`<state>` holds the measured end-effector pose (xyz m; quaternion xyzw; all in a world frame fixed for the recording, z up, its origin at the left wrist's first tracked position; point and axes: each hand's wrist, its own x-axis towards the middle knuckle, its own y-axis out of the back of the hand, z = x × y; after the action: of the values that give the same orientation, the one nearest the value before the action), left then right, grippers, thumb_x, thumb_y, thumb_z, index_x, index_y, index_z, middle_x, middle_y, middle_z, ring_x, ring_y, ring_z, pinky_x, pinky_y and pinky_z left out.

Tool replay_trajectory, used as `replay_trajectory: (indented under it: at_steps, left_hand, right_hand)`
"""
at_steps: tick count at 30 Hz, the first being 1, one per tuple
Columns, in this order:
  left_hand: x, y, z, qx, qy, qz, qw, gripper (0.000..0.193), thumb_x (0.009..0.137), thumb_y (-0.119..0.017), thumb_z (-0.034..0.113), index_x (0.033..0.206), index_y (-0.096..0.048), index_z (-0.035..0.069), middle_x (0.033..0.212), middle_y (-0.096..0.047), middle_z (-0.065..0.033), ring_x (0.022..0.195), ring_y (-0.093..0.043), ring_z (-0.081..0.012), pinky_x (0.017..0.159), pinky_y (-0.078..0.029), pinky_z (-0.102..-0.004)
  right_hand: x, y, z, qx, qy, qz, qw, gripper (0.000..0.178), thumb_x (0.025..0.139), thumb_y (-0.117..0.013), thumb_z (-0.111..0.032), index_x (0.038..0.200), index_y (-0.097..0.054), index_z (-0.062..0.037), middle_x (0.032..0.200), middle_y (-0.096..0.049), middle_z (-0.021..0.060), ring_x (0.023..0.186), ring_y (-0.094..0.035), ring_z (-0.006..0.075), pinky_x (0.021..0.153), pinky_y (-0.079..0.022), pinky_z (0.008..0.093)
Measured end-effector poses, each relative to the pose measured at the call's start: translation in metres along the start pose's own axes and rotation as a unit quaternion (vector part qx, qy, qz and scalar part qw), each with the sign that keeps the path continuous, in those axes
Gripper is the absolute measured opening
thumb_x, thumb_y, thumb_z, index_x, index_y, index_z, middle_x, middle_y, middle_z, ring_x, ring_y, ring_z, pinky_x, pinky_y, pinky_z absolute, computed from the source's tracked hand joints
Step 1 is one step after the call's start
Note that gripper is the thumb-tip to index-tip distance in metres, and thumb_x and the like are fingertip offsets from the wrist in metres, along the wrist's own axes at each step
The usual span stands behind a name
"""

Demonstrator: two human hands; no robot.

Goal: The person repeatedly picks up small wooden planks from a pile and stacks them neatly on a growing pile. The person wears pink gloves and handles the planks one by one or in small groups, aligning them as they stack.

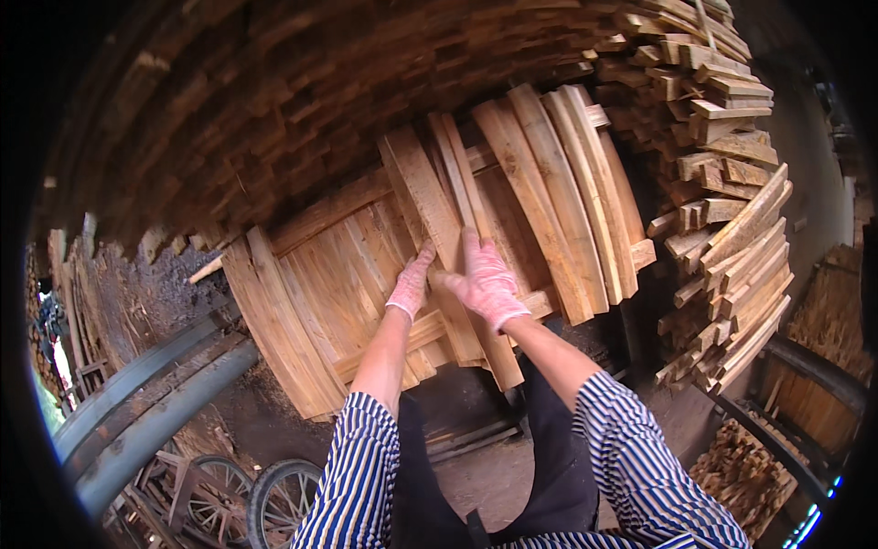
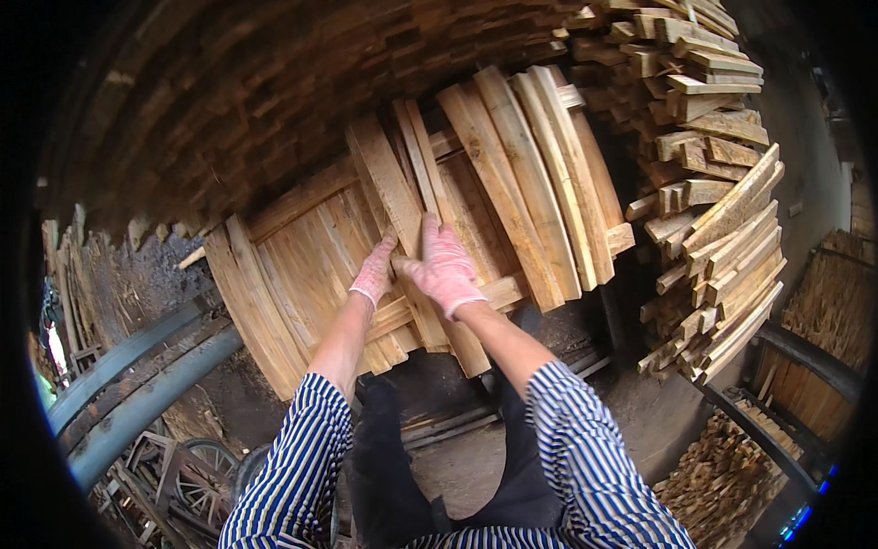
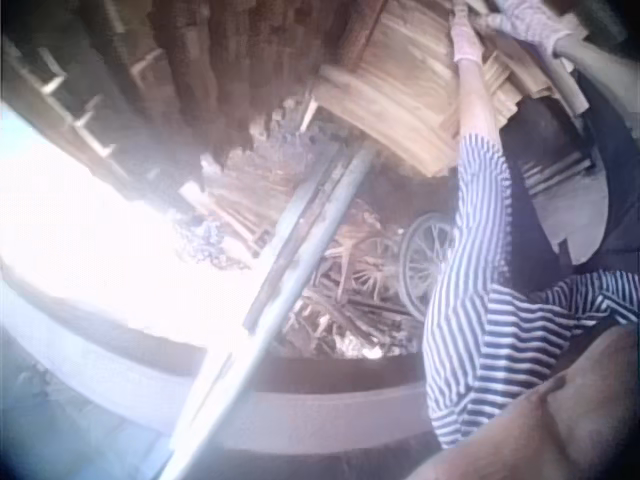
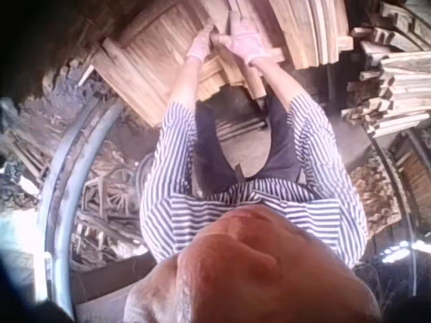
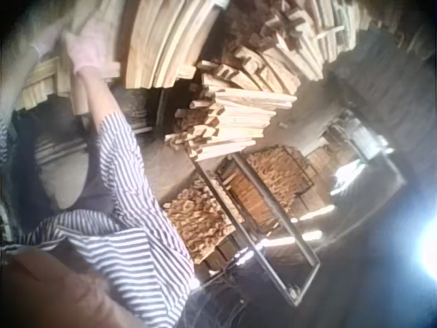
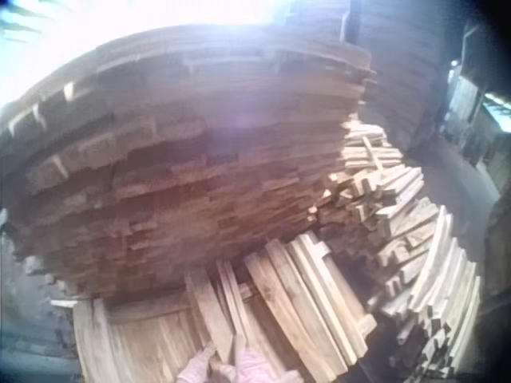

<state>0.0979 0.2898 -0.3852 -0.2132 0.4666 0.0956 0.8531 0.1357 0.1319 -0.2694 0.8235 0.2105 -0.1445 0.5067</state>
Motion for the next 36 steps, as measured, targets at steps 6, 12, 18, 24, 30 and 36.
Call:
replay_trajectory:
  at_steps: [6, 12, 18, 24, 30, 36]
  left_hand:
    - [-0.018, 0.055, -0.030, -0.083, -0.095, -0.006, 0.992, 0.092, 0.089, -0.073, 0.058, 0.153, -0.041, 0.000, 0.157, -0.044, -0.0131, 0.145, -0.038, -0.0229, 0.122, -0.026, -0.0355]
    - [-0.080, 0.090, -0.012, -0.125, -0.083, 0.047, 0.987, 0.079, 0.086, -0.083, 0.039, 0.146, -0.047, 0.001, 0.132, -0.062, -0.0111, 0.118, -0.061, -0.0232, 0.102, -0.050, -0.0354]
    - [-0.110, 0.175, -0.006, -0.078, -0.092, 0.141, 0.983, 0.060, 0.091, -0.078, 0.026, 0.141, -0.053, 0.004, 0.113, -0.069, -0.0069, 0.099, -0.067, -0.0196, 0.089, -0.056, -0.0336]
    - [-0.116, 0.208, -0.017, -0.065, -0.077, 0.129, 0.986, 0.066, 0.092, -0.077, 0.029, 0.145, -0.050, 0.001, 0.137, -0.062, -0.0103, 0.125, -0.059, -0.0203, 0.107, -0.046, -0.0352]
    - [-0.092, 0.239, -0.035, -0.090, -0.087, 0.154, 0.980, 0.072, 0.091, -0.078, 0.031, 0.149, -0.046, -0.001, 0.134, -0.063, -0.0086, 0.125, -0.056, -0.0178, 0.110, -0.042, -0.0338]
    - [-0.095, 0.203, -0.011, 0.246, -0.191, 0.322, 0.894, 0.087, 0.089, -0.078, 0.038, 0.155, -0.035, 0.003, 0.137, -0.061, -0.0253, 0.121, -0.062, -0.0377, 0.104, -0.048, -0.0394]
  right_hand:
    - [-0.010, -0.038, -0.045, -0.002, 0.048, 0.000, 0.999, 0.102, 0.082, -0.075, -0.051, 0.159, -0.025, -0.0068, 0.123, -0.057, 0.0253, 0.107, -0.063, 0.0400, 0.089, -0.053, 0.0476]
    - [-0.041, -0.061, -0.051, 0.062, 0.077, 0.008, 0.995, 0.092, 0.087, -0.067, -0.059, 0.162, -0.026, -0.0269, 0.134, -0.053, 0.0310, 0.124, -0.057, 0.0427, 0.106, -0.048, 0.0456]
    - [-0.017, -0.021, -0.030, -0.116, 0.048, 0.255, 0.959, 0.093, 0.081, -0.080, -0.050, 0.159, -0.032, -0.0387, 0.113, -0.060, 0.0199, 0.082, -0.065, 0.0250, 0.061, -0.060, 0.0339]
    - [0.009, 0.004, 0.009, -0.223, -0.053, 0.282, 0.932, 0.079, 0.084, -0.078, -0.023, 0.155, -0.042, -0.0271, 0.138, -0.054, 0.0243, 0.120, -0.058, 0.0425, 0.103, -0.049, 0.0488]
    - [0.009, -0.103, -0.065, 0.116, 0.157, 0.139, 0.971, 0.091, 0.087, -0.075, -0.026, 0.162, -0.023, -0.0128, 0.150, -0.043, 0.0306, 0.135, -0.048, 0.0477, 0.111, -0.045, 0.0489]
    - [0.013, -0.162, -0.121, 0.066, -0.003, -0.007, 0.998, 0.100, 0.088, -0.072, -0.029, 0.164, -0.008, -0.0132, 0.158, -0.031, 0.0333, 0.142, -0.039, 0.0496, 0.116, -0.038, 0.0504]
